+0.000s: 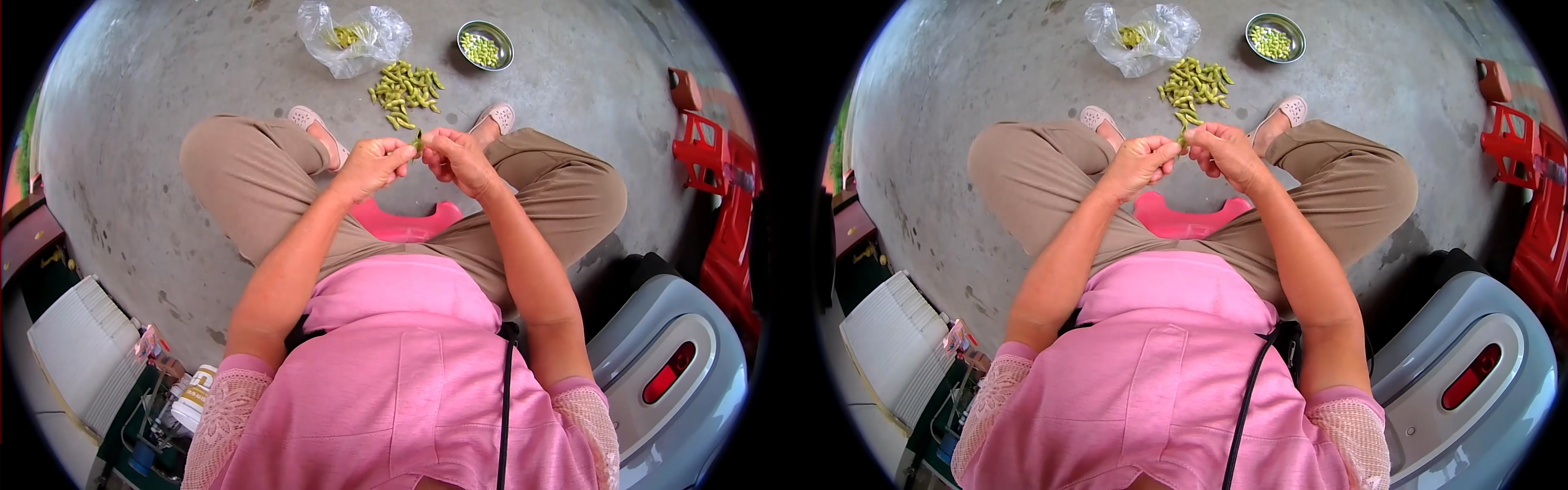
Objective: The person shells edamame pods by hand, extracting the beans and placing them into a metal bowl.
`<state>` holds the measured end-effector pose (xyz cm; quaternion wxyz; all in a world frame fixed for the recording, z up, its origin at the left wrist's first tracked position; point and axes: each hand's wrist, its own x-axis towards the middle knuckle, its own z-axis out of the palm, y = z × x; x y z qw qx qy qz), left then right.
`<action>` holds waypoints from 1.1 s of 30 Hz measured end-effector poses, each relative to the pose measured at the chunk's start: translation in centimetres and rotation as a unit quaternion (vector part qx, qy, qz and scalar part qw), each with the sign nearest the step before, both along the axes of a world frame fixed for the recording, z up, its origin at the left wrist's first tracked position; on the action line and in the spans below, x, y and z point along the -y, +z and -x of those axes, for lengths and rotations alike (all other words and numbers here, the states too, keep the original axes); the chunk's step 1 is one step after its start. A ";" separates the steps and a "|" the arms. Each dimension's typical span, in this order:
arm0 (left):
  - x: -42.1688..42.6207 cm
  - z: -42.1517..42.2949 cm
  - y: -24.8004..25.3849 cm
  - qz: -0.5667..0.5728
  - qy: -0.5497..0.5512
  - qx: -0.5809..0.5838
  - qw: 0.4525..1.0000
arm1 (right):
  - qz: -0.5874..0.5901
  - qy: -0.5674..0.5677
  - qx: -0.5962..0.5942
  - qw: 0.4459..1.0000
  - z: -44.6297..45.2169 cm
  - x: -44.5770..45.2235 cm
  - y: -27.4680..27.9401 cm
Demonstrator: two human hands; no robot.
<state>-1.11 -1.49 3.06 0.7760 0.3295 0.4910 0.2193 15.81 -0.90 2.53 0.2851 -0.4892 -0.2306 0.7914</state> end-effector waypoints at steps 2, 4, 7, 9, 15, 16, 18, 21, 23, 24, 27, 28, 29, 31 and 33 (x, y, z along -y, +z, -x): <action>0.0 -0.2 0.0 -0.040 -0.018 -0.064 0.997 | -0.013 0.013 0.028 0.999 0.1 0.1 -0.4; 0.1 -0.3 -0.3 -0.051 -0.021 -0.061 0.997 | -0.014 0.004 0.018 1.000 0.0 0.2 -0.5; -0.3 -0.1 -0.2 0.049 0.018 0.065 0.997 | 0.008 -0.012 -0.021 1.000 0.0 0.1 -0.3; -0.2 -0.2 -0.4 0.054 0.016 0.069 0.996 | 0.032 -0.021 -0.048 0.998 0.0 0.0 -0.3; -0.3 -0.4 -0.8 0.062 0.014 0.046 0.997 | 0.049 -0.009 -0.016 0.999 0.3 0.1 -0.4; -0.3 -0.5 -0.9 0.058 0.007 0.025 0.998 | 0.046 -0.015 -0.012 0.999 0.3 0.1 -0.5; -0.4 -0.5 -0.7 0.066 0.009 0.028 0.997 | 0.043 -0.021 -0.007 0.999 0.3 0.2 -0.8; -0.5 -0.6 -0.7 0.078 0.017 0.028 0.996 | 0.010 -0.028 0.018 0.999 0.5 0.0 -0.7; -0.4 -0.7 -1.3 0.096 0.021 0.003 0.995 | -0.039 -0.025 0.096 0.994 0.8 0.3 -1.0; -0.3 -0.7 -1.5 0.092 0.023 0.005 0.995 | -0.044 -0.022 0.098 0.994 0.9 0.5 -1.1; -0.3 -0.7 -1.4 0.119 0.048 -0.013 0.992 | -0.058 -0.023 0.160 0.985 1.1 0.7 -1.5; -0.4 -0.5 -1.3 0.116 0.053 -0.011 0.992 | -0.062 -0.018 0.161 0.985 1.1 0.6 -1.8; -0.5 -0.3 -1.2 0.124 0.094 0.010 0.988 | -0.050 -0.050 0.147 0.987 1.1 0.4 -2.0; -0.8 0.0 -0.8 0.131 0.139 0.034 0.981 | -0.033 -0.083 0.115 0.989 1.0 -0.2 -2.2; -1.2 0.4 -0.3 0.131 0.225 0.062 0.964 | -0.009 -0.067 0.128 0.990 1.6 -1.0 -2.3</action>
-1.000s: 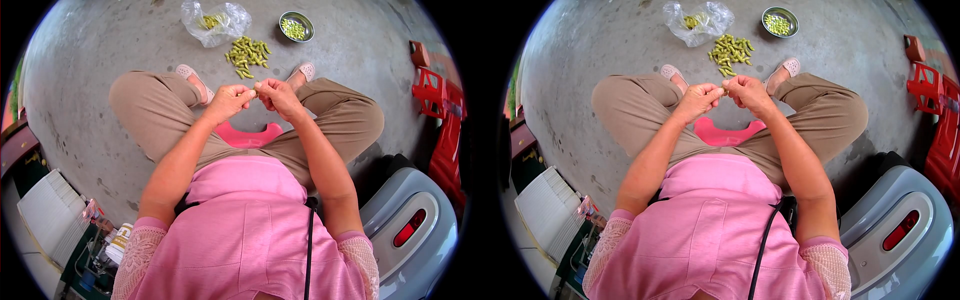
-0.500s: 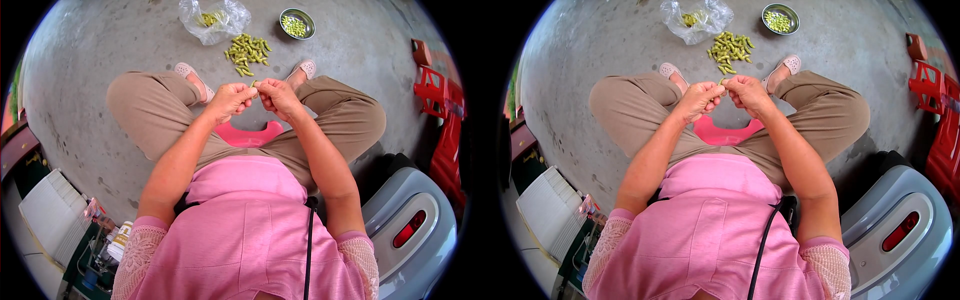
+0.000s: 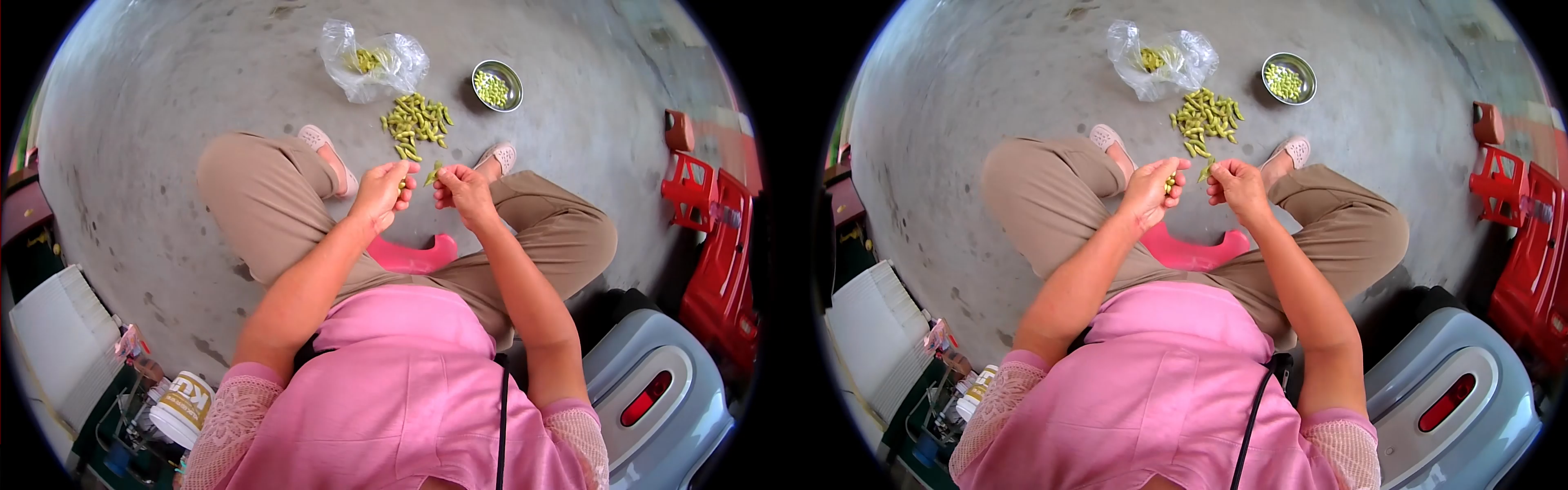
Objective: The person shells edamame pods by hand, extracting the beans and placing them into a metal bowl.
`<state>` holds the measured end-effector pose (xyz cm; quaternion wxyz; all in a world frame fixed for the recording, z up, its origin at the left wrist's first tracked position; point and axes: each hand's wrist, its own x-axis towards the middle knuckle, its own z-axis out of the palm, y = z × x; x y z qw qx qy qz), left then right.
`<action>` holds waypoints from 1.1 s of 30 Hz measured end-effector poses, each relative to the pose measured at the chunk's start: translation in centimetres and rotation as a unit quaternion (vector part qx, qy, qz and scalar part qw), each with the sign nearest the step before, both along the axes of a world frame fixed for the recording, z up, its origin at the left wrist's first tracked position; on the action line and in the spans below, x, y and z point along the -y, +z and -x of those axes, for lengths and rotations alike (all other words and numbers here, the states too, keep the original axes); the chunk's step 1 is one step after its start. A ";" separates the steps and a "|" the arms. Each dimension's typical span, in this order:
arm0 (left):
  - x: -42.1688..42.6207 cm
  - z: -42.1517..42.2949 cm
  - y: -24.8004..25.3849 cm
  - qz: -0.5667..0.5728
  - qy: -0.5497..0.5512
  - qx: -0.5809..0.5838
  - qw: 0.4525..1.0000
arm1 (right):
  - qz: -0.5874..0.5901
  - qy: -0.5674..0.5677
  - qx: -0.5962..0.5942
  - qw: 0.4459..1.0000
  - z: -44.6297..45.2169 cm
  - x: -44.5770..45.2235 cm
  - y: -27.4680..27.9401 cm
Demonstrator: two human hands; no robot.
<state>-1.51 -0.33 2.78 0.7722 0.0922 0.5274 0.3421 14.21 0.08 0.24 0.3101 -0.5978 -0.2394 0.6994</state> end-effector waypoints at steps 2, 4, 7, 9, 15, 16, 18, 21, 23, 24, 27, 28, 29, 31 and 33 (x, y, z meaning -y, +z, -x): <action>-0.2 0.3 0.3 -0.003 0.042 0.025 0.999 | 0.025 0.011 0.011 1.000 0.9 -1.1 -0.2; -0.5 0.7 0.5 -0.006 0.081 0.049 0.995 | 0.033 0.054 0.024 0.998 2.2 -2.5 -1.4; -0.9 1.3 0.4 -0.015 0.140 0.049 0.989 | -0.041 0.073 0.007 0.996 4.7 -7.2 -3.3; -1.0 1.5 -0.1 -0.008 0.162 0.046 0.986 | -0.063 0.017 -0.016 0.998 6.5 -11.3 -3.1; -1.5 1.8 -0.6 -0.069 0.234 0.156 0.957 | -0.066 -0.047 -0.036 0.996 8.1 -12.9 -1.8; -1.7 1.6 -0.6 -0.068 0.234 0.159 0.957 | -0.036 -0.027 -0.059 0.997 7.5 -11.4 -1.7; -1.8 1.3 -0.4 -0.089 0.229 0.201 0.948 | -0.031 0.002 -0.087 0.996 5.9 -8.0 -3.1; -1.8 0.7 -0.1 -0.079 0.199 0.216 0.953 | 0.093 -0.119 -0.194 0.969 5.0 -3.3 -0.6; -1.4 0.1 -0.4 -0.103 0.174 0.219 0.954 | 0.108 -0.174 -0.226 0.952 4.6 -1.8 0.8; -1.4 -0.1 -0.1 -0.114 0.164 0.233 0.952 | 0.122 -0.219 -0.257 0.933 4.4 -1.2 1.2; -0.8 -1.3 0.3 -0.140 0.123 0.206 0.961 | 0.083 -0.300 -0.324 0.893 4.5 -0.9 1.3; -0.5 -1.8 0.4 -0.193 0.081 0.136 0.968 | 0.077 -0.305 -0.330 0.890 4.7 -0.9 1.6; -0.3 -2.1 0.6 -0.245 0.039 0.065 0.966 | 0.075 -0.309 -0.334 0.887 5.0 -0.8 0.8; 0.3 -2.3 0.4 -0.287 0.002 0.032 0.957 | 0.044 -0.320 -0.392 0.861 5.8 -0.5 -1.1; 0.6 -2.3 0.4 -0.281 0.035 0.050 0.958 | 0.059 -0.330 -0.422 0.842 5.8 -0.1 -1.2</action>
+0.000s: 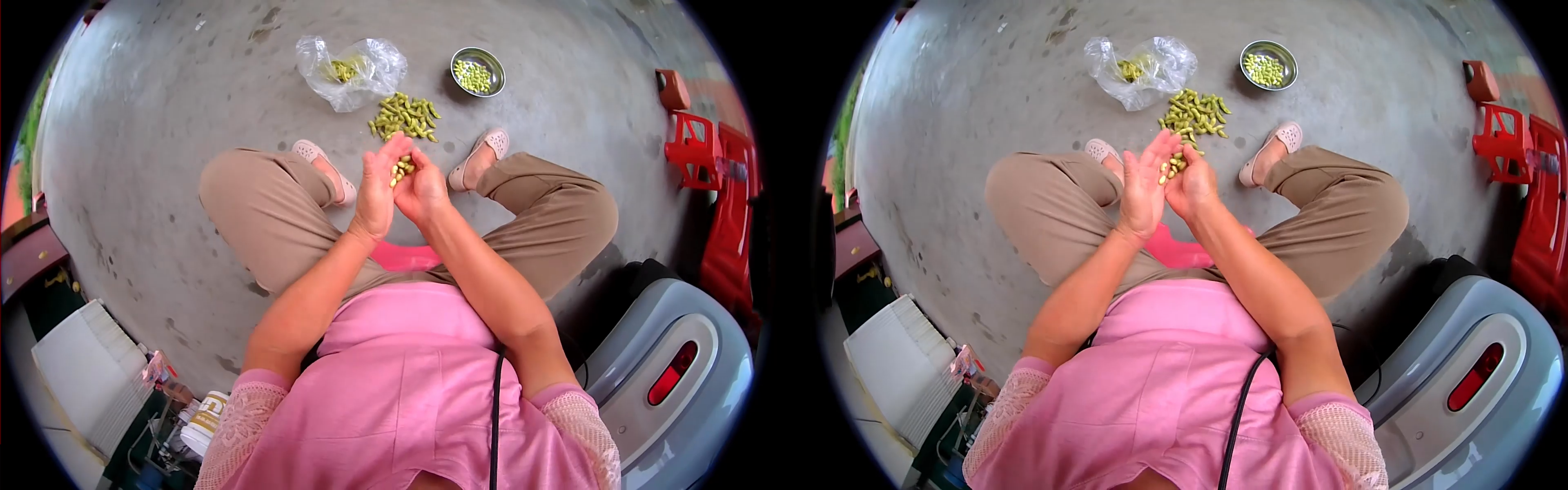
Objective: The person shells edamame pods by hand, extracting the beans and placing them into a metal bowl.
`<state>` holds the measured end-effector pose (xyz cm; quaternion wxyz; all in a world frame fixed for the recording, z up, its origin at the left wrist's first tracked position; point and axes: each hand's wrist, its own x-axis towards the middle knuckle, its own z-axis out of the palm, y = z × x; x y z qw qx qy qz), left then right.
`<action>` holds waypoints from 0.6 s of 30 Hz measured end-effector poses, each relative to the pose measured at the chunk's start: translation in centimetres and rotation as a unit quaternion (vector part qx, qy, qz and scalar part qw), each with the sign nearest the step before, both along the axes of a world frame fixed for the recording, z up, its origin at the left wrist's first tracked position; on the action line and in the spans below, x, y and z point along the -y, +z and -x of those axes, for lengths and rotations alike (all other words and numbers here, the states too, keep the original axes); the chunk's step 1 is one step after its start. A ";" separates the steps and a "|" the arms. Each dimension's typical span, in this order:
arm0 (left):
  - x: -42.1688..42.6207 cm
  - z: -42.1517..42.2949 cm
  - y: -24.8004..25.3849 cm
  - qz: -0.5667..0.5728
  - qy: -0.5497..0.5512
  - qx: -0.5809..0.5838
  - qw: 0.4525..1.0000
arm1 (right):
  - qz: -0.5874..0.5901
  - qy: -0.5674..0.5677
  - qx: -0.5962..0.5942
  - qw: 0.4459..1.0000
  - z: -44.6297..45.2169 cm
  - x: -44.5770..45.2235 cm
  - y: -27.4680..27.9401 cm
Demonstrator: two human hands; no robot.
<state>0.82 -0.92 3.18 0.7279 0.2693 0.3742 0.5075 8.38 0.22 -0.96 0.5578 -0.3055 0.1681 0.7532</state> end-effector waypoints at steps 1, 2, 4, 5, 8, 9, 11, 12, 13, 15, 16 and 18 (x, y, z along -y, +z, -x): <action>-0.1 0.1 0.1 0.001 -0.001 -0.002 1.000 | 0.012 -0.004 -0.007 1.000 0.0 0.0 0.4; -0.3 0.4 0.2 0.008 0.010 0.027 1.000 | 0.023 -0.007 -0.013 1.000 -0.1 0.0 0.6; -0.7 0.9 0.1 0.017 0.021 0.056 0.998 | 0.003 0.009 -0.014 1.000 -0.4 -0.1 0.2; -0.9 1.1 0.0 0.034 0.030 0.093 0.995 | -0.017 0.026 -0.014 0.999 -0.6 -0.2 0.0; -1.3 1.3 0.4 0.068 0.042 0.142 0.987 | -0.019 0.041 0.045 0.998 -0.4 -0.3 0.2; -1.4 1.4 0.7 0.084 0.045 0.156 0.983 | -0.016 0.041 0.043 0.998 -0.5 -0.4 0.0; -1.6 1.4 0.6 0.078 0.037 0.143 0.986 | -0.027 0.045 0.047 0.997 -0.7 -0.5 -0.7; -1.6 1.4 0.6 0.069 0.029 0.132 0.988 | -0.024 0.044 0.047 0.998 -0.7 -0.5 -0.6; -1.7 1.3 0.5 0.071 0.028 0.131 0.988 | -0.018 0.038 0.044 0.998 -0.7 -0.6 -0.3; -1.9 1.1 0.4 0.053 0.047 0.101 0.992 | -0.012 0.031 0.041 0.999 -0.9 -0.8 -0.4; -2.1 1.2 0.4 0.054 0.046 0.101 0.992 | -0.027 0.040 0.022 0.999 -1.2 -0.8 -0.8; -2.5 1.8 0.4 0.042 0.100 0.046 0.993 | -0.041 0.050 0.003 0.998 -1.6 -0.8 -0.6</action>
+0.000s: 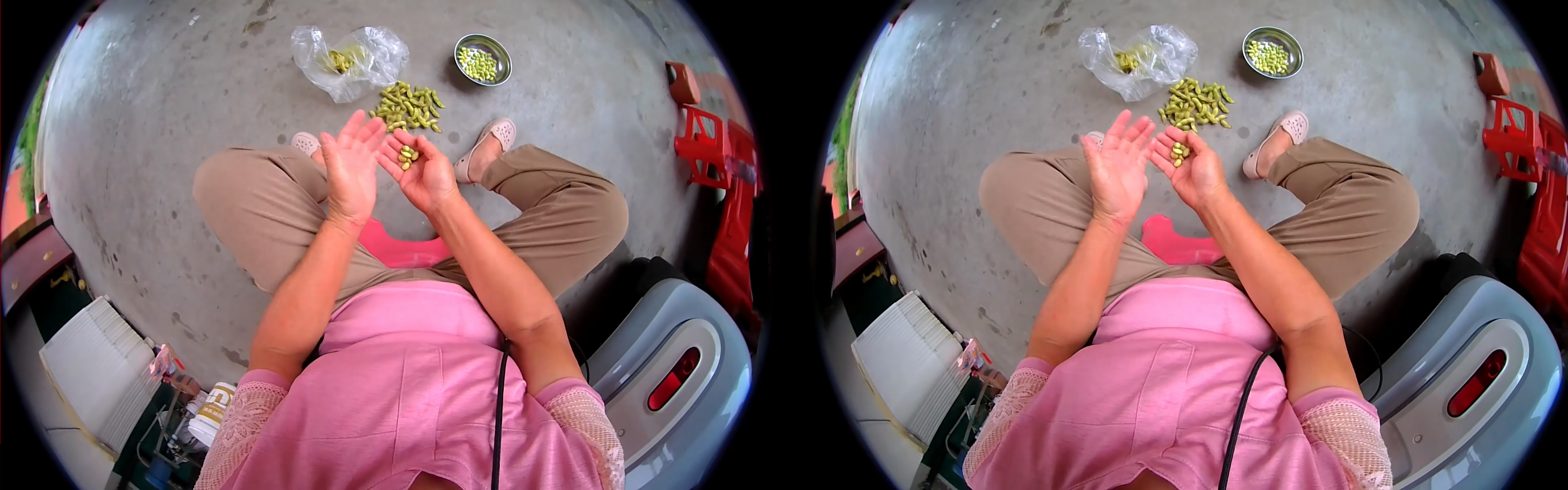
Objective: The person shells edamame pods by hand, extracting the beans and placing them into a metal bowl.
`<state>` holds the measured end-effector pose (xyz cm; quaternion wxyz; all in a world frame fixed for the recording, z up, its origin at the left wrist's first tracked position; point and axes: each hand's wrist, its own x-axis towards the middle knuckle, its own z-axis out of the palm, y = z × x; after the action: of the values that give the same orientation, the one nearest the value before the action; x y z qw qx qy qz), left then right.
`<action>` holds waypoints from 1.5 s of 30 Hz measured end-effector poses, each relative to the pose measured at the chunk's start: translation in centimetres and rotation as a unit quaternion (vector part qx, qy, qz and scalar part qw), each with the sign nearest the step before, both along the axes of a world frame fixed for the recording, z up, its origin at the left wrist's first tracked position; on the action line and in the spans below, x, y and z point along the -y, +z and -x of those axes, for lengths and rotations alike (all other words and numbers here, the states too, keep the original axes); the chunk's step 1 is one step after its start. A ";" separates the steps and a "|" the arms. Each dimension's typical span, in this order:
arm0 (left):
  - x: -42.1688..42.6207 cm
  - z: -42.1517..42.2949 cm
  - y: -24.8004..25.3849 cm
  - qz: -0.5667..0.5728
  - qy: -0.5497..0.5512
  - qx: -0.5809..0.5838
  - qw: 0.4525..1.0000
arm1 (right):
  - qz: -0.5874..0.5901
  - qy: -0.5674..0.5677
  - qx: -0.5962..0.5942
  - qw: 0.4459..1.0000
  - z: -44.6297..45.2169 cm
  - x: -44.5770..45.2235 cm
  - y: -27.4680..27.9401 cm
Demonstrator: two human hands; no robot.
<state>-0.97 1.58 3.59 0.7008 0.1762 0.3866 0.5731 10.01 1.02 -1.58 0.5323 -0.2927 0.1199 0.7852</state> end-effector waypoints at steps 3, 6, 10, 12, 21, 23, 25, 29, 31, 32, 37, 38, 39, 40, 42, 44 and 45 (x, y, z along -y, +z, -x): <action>-0.1 0.8 -0.7 0.008 0.028 -0.104 0.994 | -0.012 0.030 -0.027 0.999 -0.5 -0.4 1.5; 0.0 1.2 -1.1 -0.004 0.040 -0.186 0.982 | -0.026 0.040 -0.077 0.996 -0.7 -0.6 3.0; 0.0 1.0 -0.9 0.007 0.068 -0.175 0.982 | -0.067 0.056 -0.115 0.990 -1.1 -0.3 3.5; 0.2 1.1 -0.7 0.021 0.061 -0.153 0.986 | -0.089 0.075 -0.133 0.984 -1.2 -0.1 4.1; 0.4 1.1 -0.5 0.063 0.024 -0.108 0.992 | -0.104 0.083 -0.152 0.979 -1.5 0.3 5.0; 0.4 1.0 -0.7 0.076 0.023 -0.105 0.991 | -0.105 0.087 -0.151 0.979 -1.5 0.4 4.7; 0.4 0.9 -1.0 0.089 0.022 -0.101 0.991 | -0.106 0.091 -0.151 0.979 -1.5 0.4 4.7; 0.9 0.7 -1.9 0.122 -0.054 -0.028 0.991 | -0.097 0.111 -0.131 0.980 -0.7 0.7 3.9; 1.4 0.6 -3.0 0.120 -0.094 0.092 0.984 | -0.113 0.120 -0.106 0.981 -0.7 0.7 3.2; 1.6 0.7 -3.5 0.114 -0.096 0.100 0.984 | -0.095 0.118 -0.090 0.984 -0.8 0.7 3.1; 1.7 -0.7 0.0 0.107 -0.155 -0.058 0.980 | -0.025 0.127 -0.100 0.986 -1.6 -0.5 2.3; 1.5 -0.7 0.1 0.115 -0.159 -0.103 0.975 | -0.013 0.129 -0.102 0.986 -1.8 -0.8 1.8; 1.4 -0.6 -0.2 0.125 -0.149 -0.116 0.974 | 0.028 0.110 -0.093 0.989 -1.9 -0.9 1.5; 1.3 -0.7 -0.4 0.125 -0.150 -0.114 0.974 | 0.028 0.110 -0.090 0.989 -2.1 -1.2 0.9; 1.1 -0.6 -0.4 0.149 -0.177 -0.165 0.959 | 0.134 0.044 -0.004 0.990 -2.8 -1.7 -1.0; 0.9 -0.5 -0.2 0.147 -0.196 -0.149 0.958 | 0.220 -0.036 0.075 0.972 -3.6 -3.5 -3.0; 0.9 -0.4 -0.2 0.144 -0.216 -0.133 0.956 | 0.213 -0.072 0.091 0.970 -4.2 -4.7 -3.8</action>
<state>-0.53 0.71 3.39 0.7680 0.2275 0.5076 0.3175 14.25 5.76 -5.36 0.5216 -0.4606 0.2563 0.6709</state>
